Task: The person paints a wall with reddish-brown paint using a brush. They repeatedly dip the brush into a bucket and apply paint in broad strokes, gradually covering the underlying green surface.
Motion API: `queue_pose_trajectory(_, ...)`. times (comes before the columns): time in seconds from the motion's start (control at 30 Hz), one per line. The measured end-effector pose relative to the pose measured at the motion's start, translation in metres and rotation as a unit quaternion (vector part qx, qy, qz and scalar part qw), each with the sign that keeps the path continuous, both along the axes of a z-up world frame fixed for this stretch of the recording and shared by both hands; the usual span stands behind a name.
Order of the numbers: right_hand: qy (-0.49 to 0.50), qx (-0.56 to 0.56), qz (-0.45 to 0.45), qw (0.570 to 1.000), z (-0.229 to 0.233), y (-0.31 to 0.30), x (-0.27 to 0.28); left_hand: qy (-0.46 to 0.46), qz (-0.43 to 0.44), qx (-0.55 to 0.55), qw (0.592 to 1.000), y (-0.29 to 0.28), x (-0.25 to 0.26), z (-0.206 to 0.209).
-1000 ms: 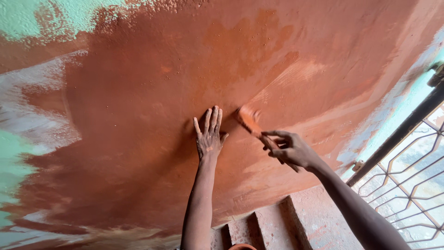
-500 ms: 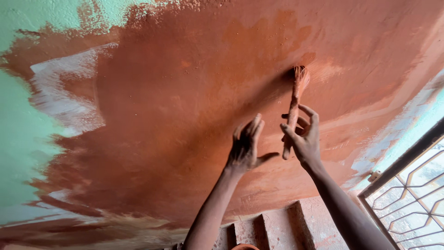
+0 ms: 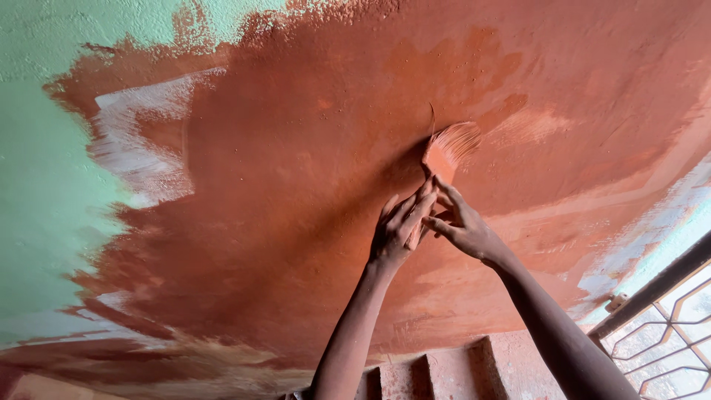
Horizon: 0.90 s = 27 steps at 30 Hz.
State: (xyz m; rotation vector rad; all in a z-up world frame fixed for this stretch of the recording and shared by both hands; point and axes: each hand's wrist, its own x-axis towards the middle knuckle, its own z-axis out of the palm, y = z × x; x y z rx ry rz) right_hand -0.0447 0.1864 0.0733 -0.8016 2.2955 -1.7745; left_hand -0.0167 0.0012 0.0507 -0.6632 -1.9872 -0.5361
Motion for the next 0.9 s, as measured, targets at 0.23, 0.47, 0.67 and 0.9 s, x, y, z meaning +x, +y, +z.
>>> queue_pose_trajectory(0.23, -0.017, 0.088, 0.076, 0.993, 0.013, -0.003, 0.012, 0.095, 0.157, -0.077, 0.980, -0.058, 0.033, -0.026)
queue_pose_trajectory(0.47, -0.049, 0.049, 0.070, 0.995, 0.007, 0.007, 0.004, 0.033, 0.259, 0.127, 0.957, -0.102, 0.105, -0.072)
queue_pose_trajectory(0.67, -0.050, 0.018, 0.038, 0.998, 0.000, 0.020, -0.003, -0.043, 0.223, 0.344, 0.911, -0.070, 0.086, -0.108)
queue_pose_trajectory(0.9, -0.014, -0.009, -0.001, 1.000, -0.004, 0.028, -0.005, 0.028, 0.154, 0.238, 0.959, -0.005, 0.007, -0.044)
